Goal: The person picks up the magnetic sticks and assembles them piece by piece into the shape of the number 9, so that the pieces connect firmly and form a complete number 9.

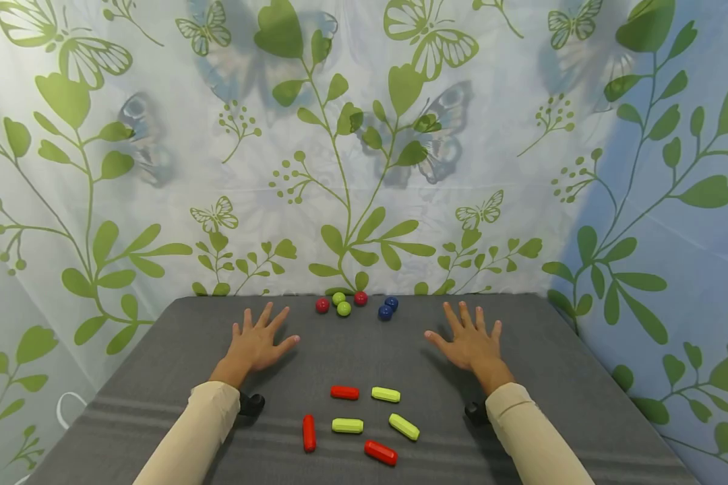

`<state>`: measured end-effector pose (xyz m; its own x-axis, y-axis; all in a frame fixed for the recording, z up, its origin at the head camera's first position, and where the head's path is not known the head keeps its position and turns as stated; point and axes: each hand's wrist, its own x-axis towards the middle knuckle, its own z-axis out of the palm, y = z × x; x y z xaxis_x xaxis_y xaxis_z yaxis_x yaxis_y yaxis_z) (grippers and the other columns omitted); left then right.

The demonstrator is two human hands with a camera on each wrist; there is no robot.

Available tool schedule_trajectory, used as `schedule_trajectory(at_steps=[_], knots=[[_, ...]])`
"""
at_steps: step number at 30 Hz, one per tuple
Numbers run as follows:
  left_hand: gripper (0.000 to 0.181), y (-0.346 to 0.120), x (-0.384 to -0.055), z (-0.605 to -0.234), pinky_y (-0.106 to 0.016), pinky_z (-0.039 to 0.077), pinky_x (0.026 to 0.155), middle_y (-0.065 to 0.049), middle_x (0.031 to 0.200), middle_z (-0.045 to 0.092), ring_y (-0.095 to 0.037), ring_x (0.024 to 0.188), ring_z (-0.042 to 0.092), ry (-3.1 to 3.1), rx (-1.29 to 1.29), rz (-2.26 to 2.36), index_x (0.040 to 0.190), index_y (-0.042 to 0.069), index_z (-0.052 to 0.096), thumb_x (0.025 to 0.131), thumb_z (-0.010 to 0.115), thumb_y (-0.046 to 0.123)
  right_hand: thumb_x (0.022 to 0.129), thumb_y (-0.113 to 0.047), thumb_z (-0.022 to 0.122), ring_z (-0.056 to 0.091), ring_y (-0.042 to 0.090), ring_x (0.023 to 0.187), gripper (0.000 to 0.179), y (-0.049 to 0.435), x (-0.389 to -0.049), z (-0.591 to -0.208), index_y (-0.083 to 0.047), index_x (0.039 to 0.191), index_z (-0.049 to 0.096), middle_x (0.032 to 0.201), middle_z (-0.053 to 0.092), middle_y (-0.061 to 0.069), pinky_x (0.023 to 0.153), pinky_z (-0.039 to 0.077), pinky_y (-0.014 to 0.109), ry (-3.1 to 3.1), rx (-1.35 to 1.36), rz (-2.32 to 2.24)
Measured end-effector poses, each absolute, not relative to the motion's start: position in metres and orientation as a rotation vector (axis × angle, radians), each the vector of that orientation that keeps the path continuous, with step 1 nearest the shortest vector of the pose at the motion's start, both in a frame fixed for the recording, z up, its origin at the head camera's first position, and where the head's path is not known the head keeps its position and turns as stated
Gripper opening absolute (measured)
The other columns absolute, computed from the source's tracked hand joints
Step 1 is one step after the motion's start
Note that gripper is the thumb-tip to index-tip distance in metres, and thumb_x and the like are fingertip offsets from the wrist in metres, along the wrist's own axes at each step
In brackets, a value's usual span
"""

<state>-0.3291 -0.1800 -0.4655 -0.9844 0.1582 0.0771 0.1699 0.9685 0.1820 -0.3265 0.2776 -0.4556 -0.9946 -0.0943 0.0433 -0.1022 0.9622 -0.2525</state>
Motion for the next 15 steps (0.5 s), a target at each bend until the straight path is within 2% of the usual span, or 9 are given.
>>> schedule_trajectory(at_steps=[6,10,13,15], knots=[[0.084,-0.182,-0.33,-0.463,-0.077,0.01,0.106,-0.016,0.167,0.011,-0.06,0.144,0.004,-3.062,-0.246,-0.293,0.163,0.027,0.023,0.096,0.041,0.073,0.09,-0.083,0.033,-0.006,0.055,0.146,0.102,0.275,-0.331,-0.454,-0.016,0.164,0.012,0.165,0.003,0.024,0.102,-0.016,0.075,-3.08,0.171,0.398],[0.081,-0.175,-0.327,-0.46,-0.076,0.012,0.107,-0.016,0.166,0.018,-0.058,0.145,0.007,-3.007,-0.363,-0.329,0.161,0.024,0.029,0.097,0.046,0.069,0.091,-0.081,0.037,-0.003,0.055,0.146,0.1,0.271,-0.334,-0.454,-0.017,0.164,0.012,0.165,0.004,0.024,0.102,-0.015,0.075,-3.055,0.22,0.404],[0.072,-0.156,-0.317,-0.449,-0.074,0.017,0.108,-0.015,0.161,0.031,-0.052,0.146,0.019,-2.933,-0.599,-0.375,0.155,0.019,0.043,0.097,0.053,0.062,0.095,-0.067,0.053,0.014,0.055,0.145,0.089,0.263,-0.34,-0.452,-0.014,0.162,0.025,0.162,0.02,0.026,0.103,-0.003,0.079,-2.969,0.356,0.392],[0.066,-0.138,-0.308,-0.441,-0.07,0.022,0.109,-0.011,0.156,0.041,-0.044,0.144,0.03,-2.882,-0.786,-0.369,0.148,0.018,0.052,0.097,0.057,0.059,0.096,-0.051,0.064,0.035,0.052,0.138,0.077,0.253,-0.345,-0.449,-0.01,0.156,0.039,0.153,0.039,0.026,0.104,0.014,0.078,-2.881,0.491,0.348]])
